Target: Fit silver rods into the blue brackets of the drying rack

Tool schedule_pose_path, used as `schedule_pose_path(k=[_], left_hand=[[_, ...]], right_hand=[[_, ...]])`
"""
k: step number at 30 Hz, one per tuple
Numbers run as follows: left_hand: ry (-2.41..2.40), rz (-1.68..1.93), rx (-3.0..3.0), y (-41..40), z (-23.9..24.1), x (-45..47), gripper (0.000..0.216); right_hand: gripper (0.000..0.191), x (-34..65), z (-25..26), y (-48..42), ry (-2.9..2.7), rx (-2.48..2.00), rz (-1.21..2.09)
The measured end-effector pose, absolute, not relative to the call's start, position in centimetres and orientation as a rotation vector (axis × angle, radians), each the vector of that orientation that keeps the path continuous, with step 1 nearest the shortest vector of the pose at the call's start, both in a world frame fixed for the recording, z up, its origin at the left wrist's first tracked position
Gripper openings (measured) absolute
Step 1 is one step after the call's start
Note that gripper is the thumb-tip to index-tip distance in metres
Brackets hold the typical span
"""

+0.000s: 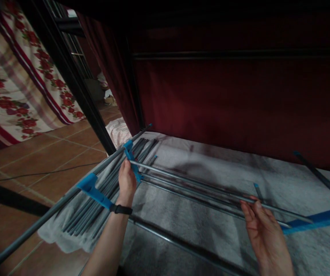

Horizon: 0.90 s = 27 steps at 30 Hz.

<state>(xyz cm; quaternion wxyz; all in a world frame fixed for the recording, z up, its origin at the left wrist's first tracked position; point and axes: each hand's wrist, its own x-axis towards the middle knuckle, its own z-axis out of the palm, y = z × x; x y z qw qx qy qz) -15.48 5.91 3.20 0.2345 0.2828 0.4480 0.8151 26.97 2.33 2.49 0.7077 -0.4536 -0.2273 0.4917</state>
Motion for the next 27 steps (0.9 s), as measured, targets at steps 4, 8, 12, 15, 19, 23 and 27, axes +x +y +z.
schedule_pose_path(k=[4,8,12,15,19,23,27], left_hand=[[1.053,2.245,0.641,6.0,3.4,-15.6,0.034],[0.993,2.256,0.624,6.1,3.3,-15.8,0.030],[1.005,2.274,0.585,6.2,3.1,-15.7,0.032],[1.006,2.274,0.529,6.2,3.1,-15.7,0.031],[0.972,2.270,0.493,6.1,3.3,-15.4,0.030],[0.965,2.265,0.457,5.8,3.6,-15.1,0.030],[0.953,2.261,0.453,5.7,3.4,-15.1,0.032]], right_hand=[[0.014,27.1,2.5,2.4,-0.503,-1.026,1.078],[0.012,26.7,2.8,2.3,-0.485,-1.107,1.091],[0.029,25.0,3.4,1.0,-0.603,-1.197,1.316],[0.036,22.2,4.3,-0.5,-0.874,-1.221,1.324],[0.029,15.8,6.9,-1.4,-1.489,-1.312,0.895],[0.030,6.8,10.5,0.4,-2.065,-1.051,0.445],[0.033,-1.7,13.2,3.2,-2.465,-0.990,0.085]])
